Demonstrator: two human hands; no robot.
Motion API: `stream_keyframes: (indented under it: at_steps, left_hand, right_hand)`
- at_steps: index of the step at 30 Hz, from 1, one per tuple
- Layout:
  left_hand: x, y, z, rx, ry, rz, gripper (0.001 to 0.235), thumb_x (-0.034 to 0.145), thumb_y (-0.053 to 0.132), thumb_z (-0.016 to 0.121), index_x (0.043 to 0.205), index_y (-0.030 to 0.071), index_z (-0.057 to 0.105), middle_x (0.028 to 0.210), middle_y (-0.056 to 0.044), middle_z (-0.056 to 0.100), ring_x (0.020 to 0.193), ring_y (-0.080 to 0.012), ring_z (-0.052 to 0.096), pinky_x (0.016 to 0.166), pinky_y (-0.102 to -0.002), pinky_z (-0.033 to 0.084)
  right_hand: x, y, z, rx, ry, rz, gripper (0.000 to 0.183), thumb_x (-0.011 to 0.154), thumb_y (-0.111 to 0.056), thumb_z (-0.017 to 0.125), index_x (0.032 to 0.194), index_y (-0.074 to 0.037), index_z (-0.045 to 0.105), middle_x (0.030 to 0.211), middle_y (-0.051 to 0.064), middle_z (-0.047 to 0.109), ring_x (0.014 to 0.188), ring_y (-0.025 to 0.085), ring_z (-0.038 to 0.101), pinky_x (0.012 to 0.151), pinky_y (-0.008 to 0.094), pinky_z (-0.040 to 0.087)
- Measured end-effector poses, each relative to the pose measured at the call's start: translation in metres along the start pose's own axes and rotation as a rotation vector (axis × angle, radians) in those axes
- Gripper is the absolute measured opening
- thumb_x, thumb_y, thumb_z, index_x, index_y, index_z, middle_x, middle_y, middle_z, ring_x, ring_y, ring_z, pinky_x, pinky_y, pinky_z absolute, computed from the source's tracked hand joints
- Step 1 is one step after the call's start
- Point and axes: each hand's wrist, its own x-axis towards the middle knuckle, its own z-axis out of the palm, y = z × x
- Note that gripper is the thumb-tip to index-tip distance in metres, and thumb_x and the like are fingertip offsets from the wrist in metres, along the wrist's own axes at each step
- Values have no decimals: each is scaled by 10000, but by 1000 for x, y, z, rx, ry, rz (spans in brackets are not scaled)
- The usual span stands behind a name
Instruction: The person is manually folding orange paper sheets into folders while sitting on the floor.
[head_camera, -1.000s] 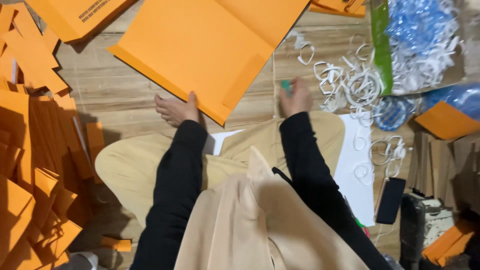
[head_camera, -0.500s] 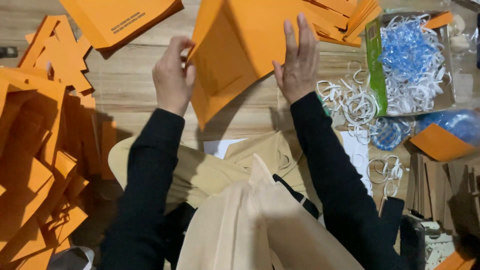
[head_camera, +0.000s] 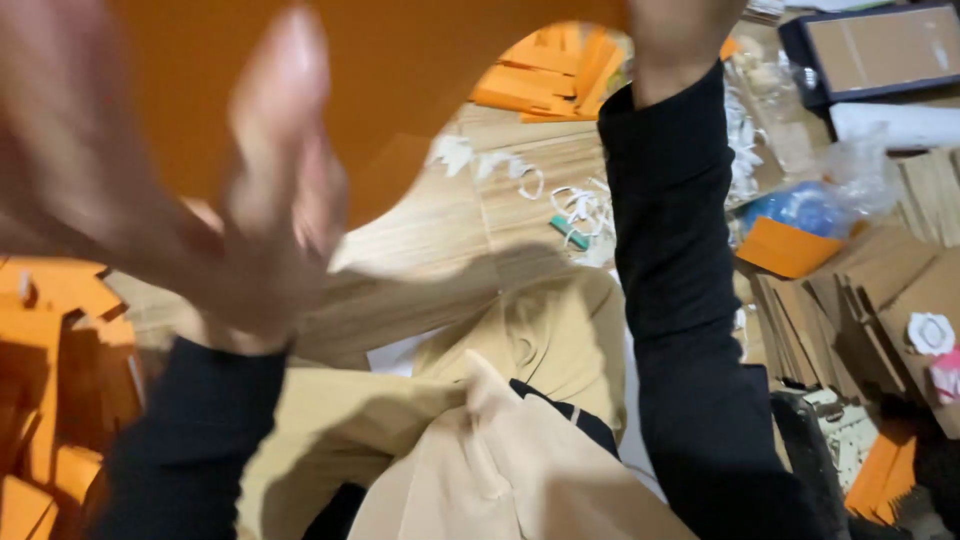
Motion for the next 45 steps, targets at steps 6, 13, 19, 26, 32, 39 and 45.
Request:
stream_keyframes:
  at_steps: [6, 13, 19, 26, 32, 39, 45]
  left_hand:
    - [-109, 2, 98, 602, 151, -484, 379, 1019, 430, 537, 1276, 211, 709, 1449, -110, 195, 1353, -357, 85, 1018, -639, -115]
    - [-198, -66, 122, 739, -92, -780, 693, 866, 745, 261, 1455, 389, 338, 1482, -28, -16, 1389, -291, -48, 1092, -648, -80]
    - [-241, -78, 135, 80, 128, -906, 824, 853, 319, 718, 1430, 144, 157, 1477, -114, 103, 1391, -343, 253, 1138, -547, 321]
    - [-290, -104, 158, 376, 307, -1468, 911, 797, 160, 853, 1403, 180, 174, 1428, -171, 15, 1324, -401, 302, 1053, -551, 319]
    - [-259, -78, 169, 738, -109, -1318, 914, 762, 400, 795, 1460, 295, 215, 1445, -159, -209, 1356, -391, -170, 1096, -641, -29]
    - [-244, -62, 181, 694, -221, -1075, 844, 709, 308, 731, 1424, 269, 285, 1472, -132, -170, 1376, -390, -122, 1116, -614, 3]
    - [-251, -65, 182, 645, -258, -1037, 778, 674, 245, 709, 1368, 244, 357, 1466, -123, -169, 1352, -403, -134, 1069, -647, 11]
  right_hand:
    - [-25, 38, 8, 405, -11, 261, 205, 819, -176, 618, 980, -56, 577, 942, 65, 591, 855, 154, 511, 724, 343, 428]
    - [-132, 33, 88, 795, -107, 609, 160, 791, 10, 595, 947, -22, 575, 957, 87, 627, 878, 156, 585, 786, 295, 491]
    - [-210, 19, 140, 943, -299, 976, 231, 818, -34, 565, 1046, -3, 551, 1026, 96, 636, 899, 181, 626, 796, 311, 532]
    - [-279, 35, 164, 402, -463, 742, 444, 765, -86, 597, 1180, -81, 440, 1153, 109, 538, 1041, 235, 547, 876, 349, 434]
    - [-274, 4, 144, -146, -495, 471, 584, 832, -237, 638, 1319, -123, 335, 1323, 177, 327, 1216, 374, 315, 1004, 507, 252]
    - [-281, -40, 155, -87, -789, 87, 503, 828, -256, 621, 1247, -47, 437, 1288, 198, 332, 1171, 403, 316, 974, 548, 220]
    - [-293, -47, 157, 34, -933, 110, 528, 912, -277, 491, 1356, -83, 279, 1387, 184, 230, 1291, 387, 178, 1044, 570, 132]
